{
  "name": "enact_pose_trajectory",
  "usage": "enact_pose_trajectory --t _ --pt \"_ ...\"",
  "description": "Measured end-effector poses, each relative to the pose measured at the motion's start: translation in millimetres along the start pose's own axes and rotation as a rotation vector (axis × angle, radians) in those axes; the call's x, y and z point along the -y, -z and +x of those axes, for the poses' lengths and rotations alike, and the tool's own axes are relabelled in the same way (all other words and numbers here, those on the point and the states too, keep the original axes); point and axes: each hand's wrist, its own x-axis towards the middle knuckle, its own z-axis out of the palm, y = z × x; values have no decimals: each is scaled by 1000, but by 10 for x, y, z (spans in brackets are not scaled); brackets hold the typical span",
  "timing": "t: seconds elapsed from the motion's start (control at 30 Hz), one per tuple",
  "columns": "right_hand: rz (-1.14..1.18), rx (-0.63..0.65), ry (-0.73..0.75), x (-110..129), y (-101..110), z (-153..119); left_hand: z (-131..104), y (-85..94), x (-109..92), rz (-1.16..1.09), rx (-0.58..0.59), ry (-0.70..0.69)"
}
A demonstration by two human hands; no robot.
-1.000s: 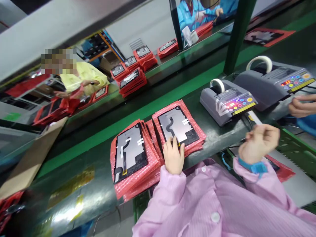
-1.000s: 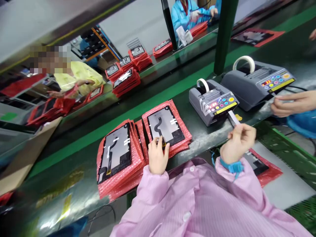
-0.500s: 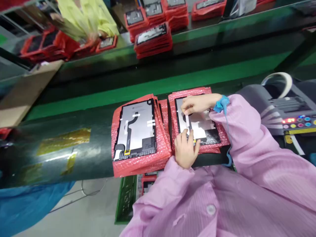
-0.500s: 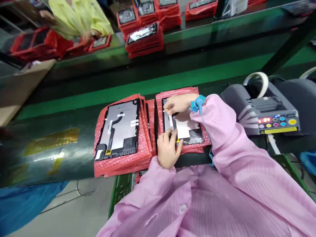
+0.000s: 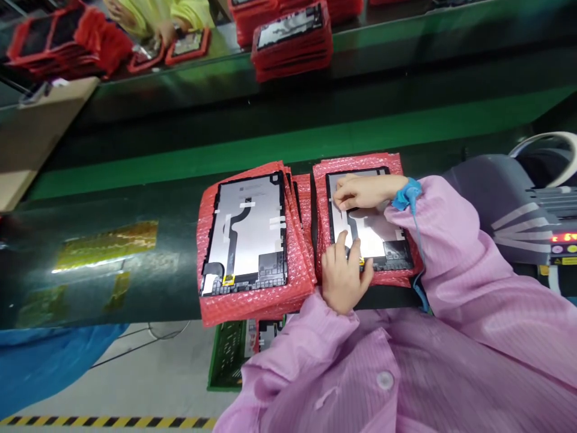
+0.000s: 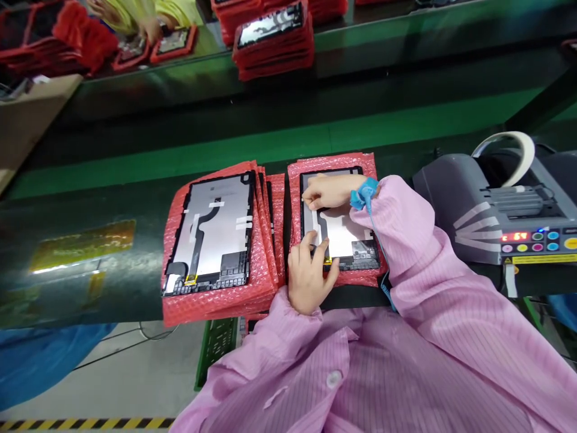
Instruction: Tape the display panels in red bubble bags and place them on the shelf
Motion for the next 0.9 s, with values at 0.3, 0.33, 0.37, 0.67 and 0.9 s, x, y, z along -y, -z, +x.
enact_pose_trajectory --t 0.3,0.33,0.37,0.67,0.9 --pt "-238 -19 -197 234 -107 -76 61 41 -29 107 46 -52" --pt "-301 -28 -224 287 -112 -97 65 43 -36 123 46 -52" --pt "-366 -46 -248 326 -112 -113 67 45 -44 136 45 -54" --pt "-553 -492 -551 391 -115 -342 80 106 -25 109 -7 -120" --pt "-144 -1342 -491 1260 -844 -1981 448 16 86 -36 -23 -113"
